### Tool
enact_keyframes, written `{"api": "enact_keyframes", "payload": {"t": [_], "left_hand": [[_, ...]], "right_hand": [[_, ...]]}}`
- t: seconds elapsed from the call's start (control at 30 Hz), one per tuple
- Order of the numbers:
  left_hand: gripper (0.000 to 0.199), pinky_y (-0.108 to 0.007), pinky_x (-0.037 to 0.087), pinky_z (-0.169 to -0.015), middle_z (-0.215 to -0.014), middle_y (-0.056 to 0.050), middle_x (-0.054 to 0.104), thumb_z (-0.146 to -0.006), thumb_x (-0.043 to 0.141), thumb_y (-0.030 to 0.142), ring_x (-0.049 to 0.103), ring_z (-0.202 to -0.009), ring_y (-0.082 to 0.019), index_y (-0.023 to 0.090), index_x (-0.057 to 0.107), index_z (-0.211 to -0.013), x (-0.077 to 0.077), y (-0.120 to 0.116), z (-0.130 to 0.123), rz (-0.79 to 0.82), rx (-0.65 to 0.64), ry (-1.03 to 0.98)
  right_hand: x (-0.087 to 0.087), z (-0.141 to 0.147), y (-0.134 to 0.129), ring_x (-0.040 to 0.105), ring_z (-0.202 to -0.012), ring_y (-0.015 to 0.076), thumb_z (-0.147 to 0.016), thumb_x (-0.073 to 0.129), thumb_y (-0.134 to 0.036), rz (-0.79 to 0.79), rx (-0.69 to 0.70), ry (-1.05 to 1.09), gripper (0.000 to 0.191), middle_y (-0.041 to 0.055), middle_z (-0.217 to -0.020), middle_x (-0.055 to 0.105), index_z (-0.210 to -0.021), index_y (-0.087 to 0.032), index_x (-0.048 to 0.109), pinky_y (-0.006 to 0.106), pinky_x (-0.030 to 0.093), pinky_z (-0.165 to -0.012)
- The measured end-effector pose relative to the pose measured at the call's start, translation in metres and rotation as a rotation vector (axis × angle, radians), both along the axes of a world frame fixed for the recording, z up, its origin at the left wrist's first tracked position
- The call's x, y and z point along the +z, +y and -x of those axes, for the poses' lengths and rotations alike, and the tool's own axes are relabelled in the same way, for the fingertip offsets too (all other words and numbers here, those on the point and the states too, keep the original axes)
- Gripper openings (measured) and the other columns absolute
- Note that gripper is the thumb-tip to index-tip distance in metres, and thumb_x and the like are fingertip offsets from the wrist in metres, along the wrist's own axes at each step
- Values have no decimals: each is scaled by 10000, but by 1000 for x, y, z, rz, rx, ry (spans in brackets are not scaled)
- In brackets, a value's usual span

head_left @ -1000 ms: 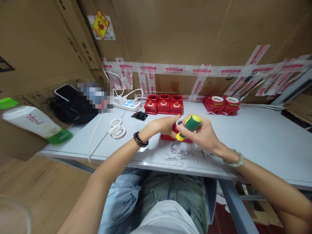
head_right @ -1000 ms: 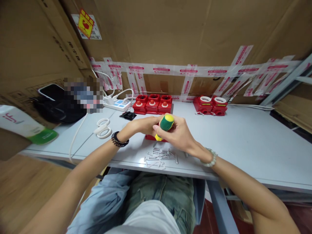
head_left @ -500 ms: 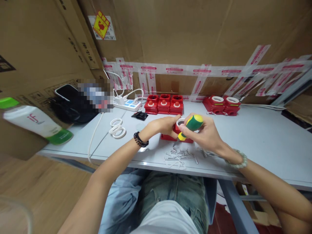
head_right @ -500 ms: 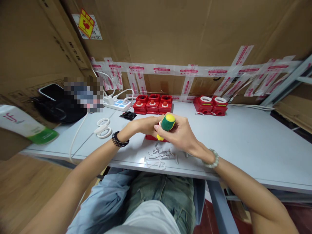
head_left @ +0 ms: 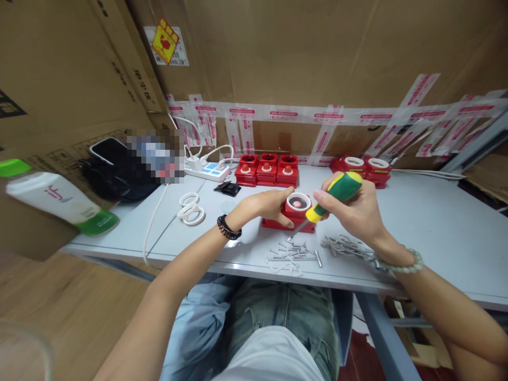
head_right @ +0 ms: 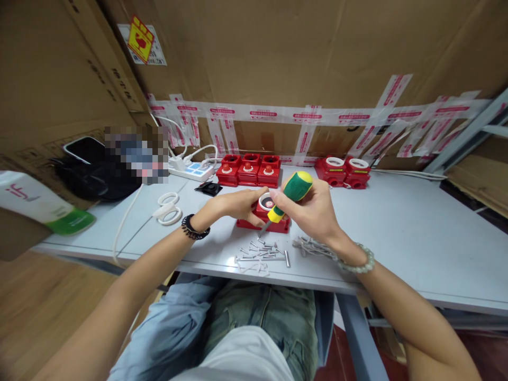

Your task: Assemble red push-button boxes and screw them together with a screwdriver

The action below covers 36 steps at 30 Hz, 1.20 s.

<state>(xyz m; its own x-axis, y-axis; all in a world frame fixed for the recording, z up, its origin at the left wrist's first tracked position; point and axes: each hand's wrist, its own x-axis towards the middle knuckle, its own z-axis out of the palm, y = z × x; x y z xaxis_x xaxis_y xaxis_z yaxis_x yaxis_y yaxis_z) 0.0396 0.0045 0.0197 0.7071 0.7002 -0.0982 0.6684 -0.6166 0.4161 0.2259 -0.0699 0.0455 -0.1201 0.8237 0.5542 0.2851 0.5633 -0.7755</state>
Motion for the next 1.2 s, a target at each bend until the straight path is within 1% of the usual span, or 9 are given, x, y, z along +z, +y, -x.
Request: {"api": "enact_keyframes", "payload": {"t": [0.17, 0.27, 0.37, 0.5, 0.57, 0.7, 0.8, 0.93, 1.2], "left_hand": [[845, -336, 467, -838, -1284, -160, 621, -659, 785, 421, 625, -1086, -306, 141, 398, -1357, 0, 1, 0, 3, -1, 8], [890, -335, 470, -852, -1320, -154, 604, -679, 770, 482, 615, -1121, -311, 159, 362, -1401, 2, 0, 0, -11, 22, 70], [972, -326, 462, -900, -1385, -146, 568, -684, 760, 537, 590, -1186, -310, 181, 296, -1461, 4, -1, 0, -19, 48, 128], [1040, -322, 458, -913, -1410, -150, 552, -684, 753, 565, 584, -1206, -312, 182, 239, -1503, 6, -1, -1, -23, 48, 166], [1047, -324, 457, -916, -1415, -155, 548, -685, 745, 574, 582, -1210, -316, 174, 235, -1508, 7, -2, -2, -22, 53, 184], [1065, -331, 455, -927, -1467, -165, 495, -690, 723, 599, 549, -1255, -331, 172, 214, -1522, 10, -3, -3, -14, 71, 231], [1092, -342, 457, -926, -1465, -159, 500, -690, 709, 622, 551, -1252, -336, 187, 173, -1536, 11, -4, -4, -13, 76, 252], [1080, -347, 456, -940, -1468, -152, 498, -680, 723, 612, 547, -1260, -336, 188, 201, -1524, 11, -5, -3, -21, 69, 232], [1102, -349, 449, -969, -1508, -150, 451, -672, 729, 608, 522, -1297, -335, 186, 185, -1532, 8, -3, -2, -19, 69, 209]], "right_hand": [[6, -6, 2, 570, -439, 121, -663, 840, -340, -4, -37, 93, 283, -37, -536, 567, -628, -204, 595, 273, 499, -395], [12, -16, 6, 583, -406, 120, -669, 828, -307, -94, -74, 155, 256, -44, -521, 577, -625, -183, 608, 246, 504, -350], [17, -27, 14, 577, -376, 115, -691, 794, -276, -198, -160, 234, 217, -53, -496, 570, -613, -179, 617, 227, 495, -317], [21, -39, 28, 559, -377, 105, -692, 764, -213, -263, -283, 327, 194, -46, -483, 557, -583, -179, 607, 216, 478, -315], [20, -41, 35, 537, -368, 103, -675, 772, -216, -244, -339, 340, 214, -44, -461, 535, -562, -178, 594, 226, 468, -318], [13, -44, 49, 557, -389, 135, -646, 794, -251, -114, -400, 322, 231, -22, -469, 548, -572, -163, 593, 287, 508, -355], [7, -44, 56, 575, -395, 156, -669, 786, -282, -69, -393, 289, 231, -1, -479, 574, -593, -161, 604, 310, 515, -361], [3, -44, 59, 587, -387, 163, -693, 764, -269, -35, -384, 242, 219, 2, -467, 576, -584, -169, 602, 294, 499, -357], [0, -40, 59, 586, -385, 147, -730, 746, -270, -49, -347, 177, 226, 12, -468, 594, -595, -160, 602, 262, 474, -357]]}}
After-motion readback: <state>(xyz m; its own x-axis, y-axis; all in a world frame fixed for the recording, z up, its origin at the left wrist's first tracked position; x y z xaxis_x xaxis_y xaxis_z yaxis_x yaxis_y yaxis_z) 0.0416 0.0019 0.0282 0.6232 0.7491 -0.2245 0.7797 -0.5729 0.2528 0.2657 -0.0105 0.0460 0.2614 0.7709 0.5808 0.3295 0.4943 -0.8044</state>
